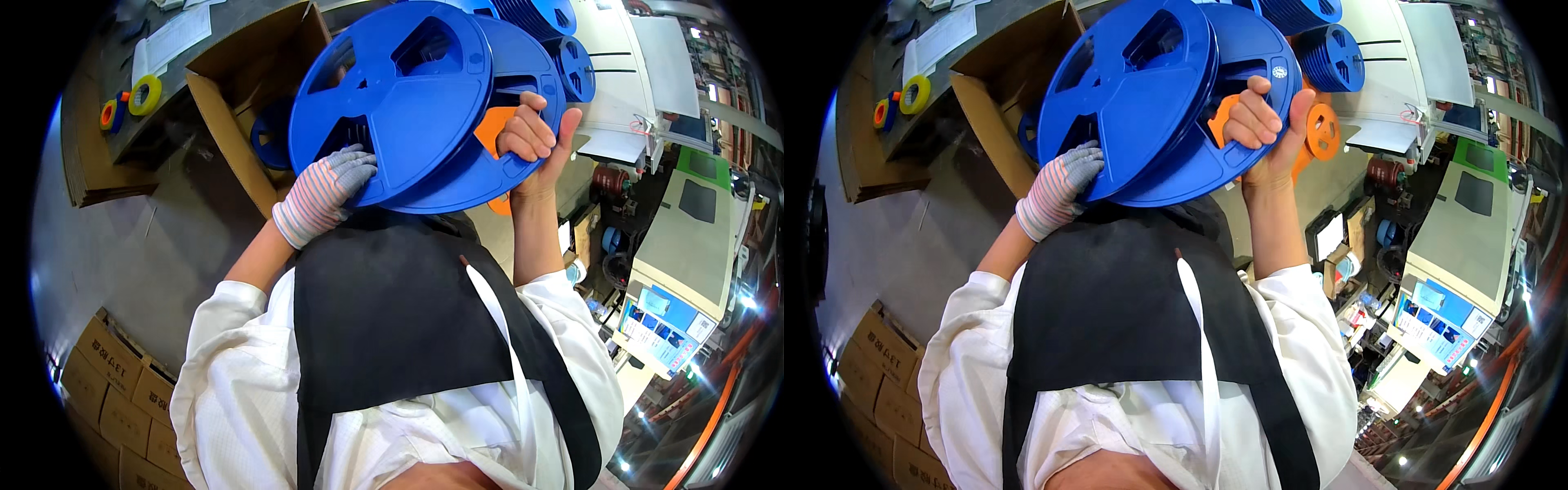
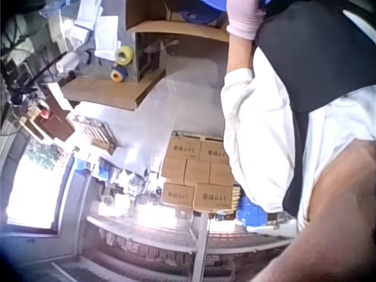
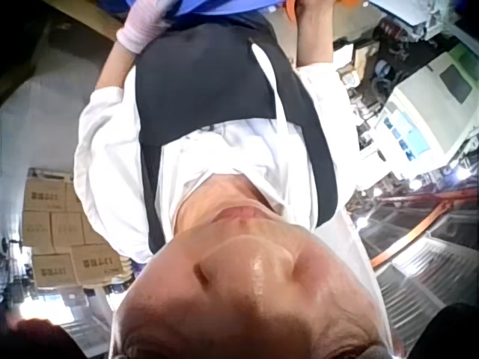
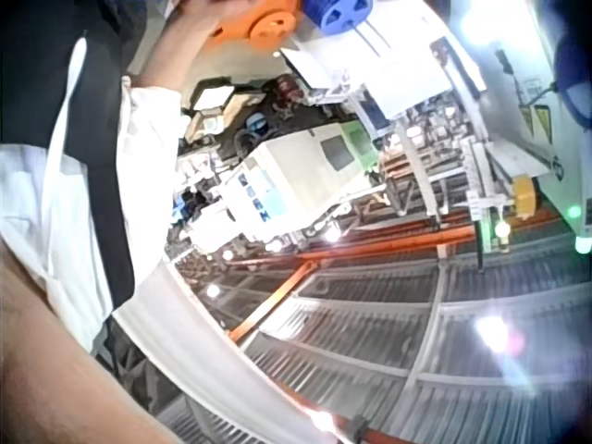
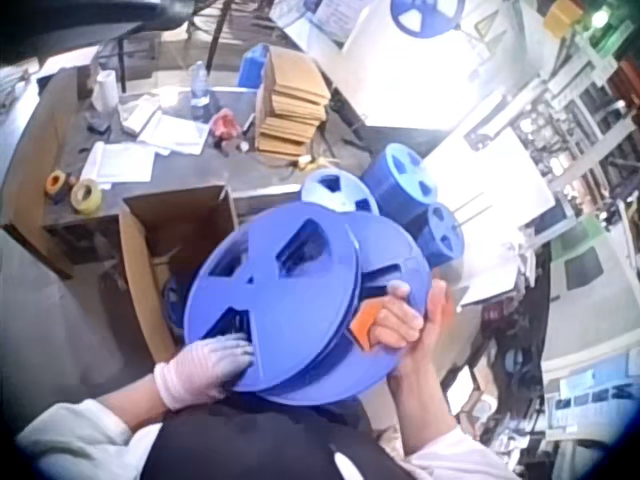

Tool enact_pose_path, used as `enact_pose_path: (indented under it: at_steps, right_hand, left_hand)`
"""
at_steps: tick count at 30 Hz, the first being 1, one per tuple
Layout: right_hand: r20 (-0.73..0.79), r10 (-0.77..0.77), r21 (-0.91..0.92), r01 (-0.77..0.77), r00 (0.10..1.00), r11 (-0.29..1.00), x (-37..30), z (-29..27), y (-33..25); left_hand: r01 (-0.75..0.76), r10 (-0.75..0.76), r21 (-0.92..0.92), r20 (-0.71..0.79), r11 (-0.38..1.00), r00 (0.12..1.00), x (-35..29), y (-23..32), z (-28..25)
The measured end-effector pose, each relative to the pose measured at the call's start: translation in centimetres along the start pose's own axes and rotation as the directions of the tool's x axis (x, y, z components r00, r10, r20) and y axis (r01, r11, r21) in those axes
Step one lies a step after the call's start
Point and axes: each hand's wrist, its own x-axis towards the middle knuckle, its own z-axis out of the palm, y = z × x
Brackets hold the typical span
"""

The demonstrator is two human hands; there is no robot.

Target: The person assembles a cardboard box and seals it with a tape dispenser. They then pick up blue plastic spools from a stack and place them one by one into the box.

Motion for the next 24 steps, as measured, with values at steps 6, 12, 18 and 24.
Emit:
enact_pose_path:
  at_steps: [6,12,18,24]
  right_hand:
    - [-0.368,-0.098,-0.364,-0.047,0.925,0.930,2.3,0.5,-0.3]
    - [-0.572,-0.125,-0.521,-0.241,0.811,0.819,1.7,-2.1,0.6]
    - [-0.709,-0.254,-0.533,-0.264,0.658,0.804,-3.1,-5.8,0.7]
    - [-0.685,-0.345,-0.581,-0.197,0.641,0.790,-4.1,-6.8,1.1]
  left_hand:
    - [0.267,-0.263,-0.234,0.049,0.935,0.964,0.6,0.7,-1.3]
    - [0.074,-0.847,-0.990,0.138,-0.117,0.513,-2.8,-1.9,-3.1]
    - [-0.207,-0.951,-0.977,-0.016,-0.050,0.307,-10.3,-4.6,-3.5]
    - [-0.433,-0.929,-0.899,-0.212,0.064,0.302,-14.3,-3.7,-4.7]
